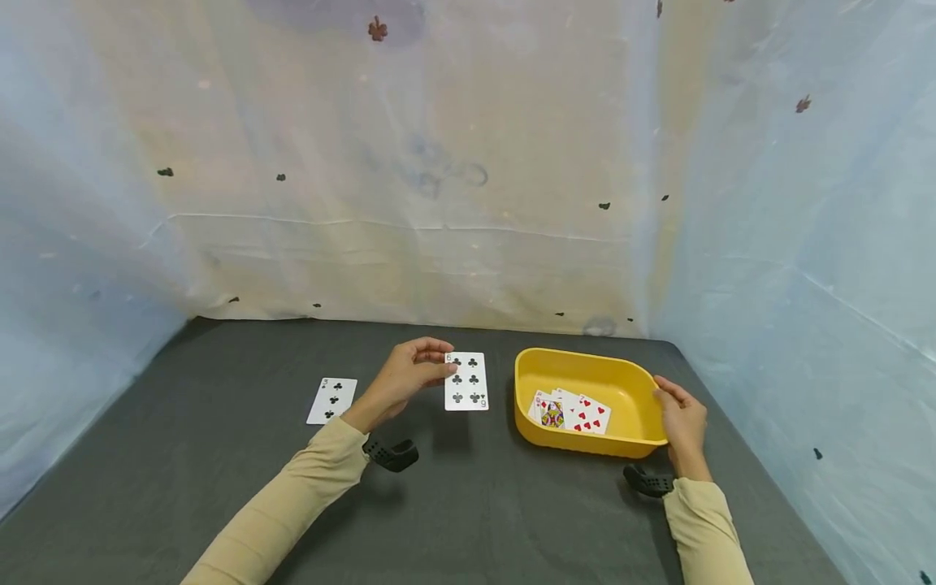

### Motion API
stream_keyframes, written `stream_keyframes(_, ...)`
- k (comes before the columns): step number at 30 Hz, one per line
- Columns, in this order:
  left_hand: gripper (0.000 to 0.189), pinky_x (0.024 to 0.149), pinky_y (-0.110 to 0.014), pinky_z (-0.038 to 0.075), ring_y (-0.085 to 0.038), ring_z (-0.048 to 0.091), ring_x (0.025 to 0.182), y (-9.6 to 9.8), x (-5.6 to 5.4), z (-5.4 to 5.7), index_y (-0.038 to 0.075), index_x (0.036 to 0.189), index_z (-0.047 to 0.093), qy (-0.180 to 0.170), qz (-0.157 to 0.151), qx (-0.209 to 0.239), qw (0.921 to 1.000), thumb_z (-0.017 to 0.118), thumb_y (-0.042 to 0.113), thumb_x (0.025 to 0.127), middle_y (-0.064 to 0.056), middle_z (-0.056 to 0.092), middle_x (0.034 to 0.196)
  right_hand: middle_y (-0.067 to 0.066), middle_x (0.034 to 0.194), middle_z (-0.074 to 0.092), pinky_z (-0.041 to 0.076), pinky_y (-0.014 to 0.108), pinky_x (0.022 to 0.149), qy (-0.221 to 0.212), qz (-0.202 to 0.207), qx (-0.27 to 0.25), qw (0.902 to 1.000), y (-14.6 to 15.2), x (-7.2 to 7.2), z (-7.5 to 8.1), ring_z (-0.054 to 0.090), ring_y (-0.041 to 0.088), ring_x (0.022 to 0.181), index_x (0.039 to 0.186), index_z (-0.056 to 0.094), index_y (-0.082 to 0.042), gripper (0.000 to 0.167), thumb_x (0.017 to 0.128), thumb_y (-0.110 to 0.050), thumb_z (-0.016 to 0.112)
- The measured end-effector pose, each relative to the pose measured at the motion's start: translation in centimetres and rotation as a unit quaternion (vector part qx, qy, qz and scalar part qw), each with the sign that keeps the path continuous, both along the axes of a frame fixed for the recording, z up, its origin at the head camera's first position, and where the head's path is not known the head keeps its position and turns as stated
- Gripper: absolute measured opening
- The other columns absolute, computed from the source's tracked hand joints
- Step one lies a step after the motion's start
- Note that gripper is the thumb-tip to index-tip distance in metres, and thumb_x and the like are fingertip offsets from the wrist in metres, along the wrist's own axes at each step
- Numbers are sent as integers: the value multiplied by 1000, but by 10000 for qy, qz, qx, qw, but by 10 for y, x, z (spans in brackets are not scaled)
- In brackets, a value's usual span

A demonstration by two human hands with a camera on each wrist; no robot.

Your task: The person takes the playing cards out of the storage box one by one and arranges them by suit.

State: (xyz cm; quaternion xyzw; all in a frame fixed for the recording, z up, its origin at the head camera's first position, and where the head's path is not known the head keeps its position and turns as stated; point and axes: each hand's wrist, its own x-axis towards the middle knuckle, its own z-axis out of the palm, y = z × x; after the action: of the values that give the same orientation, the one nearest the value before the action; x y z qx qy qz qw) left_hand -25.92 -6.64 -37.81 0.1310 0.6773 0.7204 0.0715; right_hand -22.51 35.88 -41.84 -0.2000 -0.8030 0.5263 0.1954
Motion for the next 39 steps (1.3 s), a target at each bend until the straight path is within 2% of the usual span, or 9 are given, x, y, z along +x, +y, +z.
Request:
stream_keyframes(7, 40, 81, -38, 54, -23, 62, 91, -41, 9, -5, -5, 121, 59, 51, 140, -204, 9997, 74, 4, 85, -14, 55, 105, 16, 137, 52, 49, 15, 70, -29, -80, 1, 10000, -1, 0, 2, 56, 22, 103, 136, 57, -6, 39, 102, -24, 48)
stream_keyframes(10, 42, 82, -40, 54, -23, 62, 92, -60, 15, -7, -5, 122, 58, 31, 220, -375, 9990, 75, 6, 85, -15, 54, 107, 16, 137, 52, 49, 14, 70, -55, -75, -20, 10000, -2, 0, 2, 55, 23, 105, 136, 57, -6, 39, 102, -25, 48)
stream_keyframes(15, 44, 84, -50, 51, -24, 64, 92, -92, 29, -12, -3, 123, 58, -38, 317, -844, 9959, 76, 10, 85, -18, 53, 110, 15, 137, 51, 49, 16, 70, -89, -33, -24, 10000, -2, 0, 1, 55, 24, 105, 136, 57, -7, 40, 103, -26, 48)
stream_keyframes(20, 48, 79, -43, 54, -24, 64, 91, -120, 43, -19, -6, 125, 55, -6, 249, -1177, 9927, 76, 12, 85, -19, 55, 109, 16, 137, 52, 49, 15, 69, -46, -34, 21, 10000, -1, 0, 1, 56, 18, 99, 136, 57, -6, 40, 102, -25, 49)
stream_keyframes(24, 50, 78, -40, 55, -23, 64, 91, -136, 52, -26, -8, 126, 54, 49, 133, -1249, 9921, 76, 12, 86, -20, 55, 109, 16, 136, 52, 49, 14, 69, -12, -57, 12, 10000, -1, -1, 0, 56, 16, 99, 136, 57, -6, 40, 102, -25, 49)
stream_keyframes(32, 48, 74, -39, 55, -23, 63, 90, -163, 63, -39, -8, 124, 55, -38, 70, -1481, 9889, 75, 13, 86, -20, 55, 110, 15, 139, 51, 47, 13, 72, -67, -45, 53, 10000, -1, 0, -1, 52, 25, 113, 137, 56, -7, 40, 102, -24, 47)
stream_keyframes(36, 47, 74, -38, 55, -23, 63, 88, -172, 68, -44, -10, 122, 55, -178, 75, -1546, 9878, 76, 11, 85, -18, 55, 105, 15, 138, 51, 48, 14, 71, -42, -44, 104, 9999, 0, 0, 0, 53, 25, 111, 136, 56, -7, 39, 102, -24, 48)
stream_keyframes(39, 44, 73, -37, 55, -24, 62, 86, -177, 71, -47, -9, 119, 57, -201, 124, -1739, 9845, 77, 9, 84, -17, 55, 101, 16, 137, 52, 48, 14, 70, -32, -48, 98, 9999, 0, 0, 0, 55, 20, 103, 136, 57, -6, 39, 102, -24, 48)
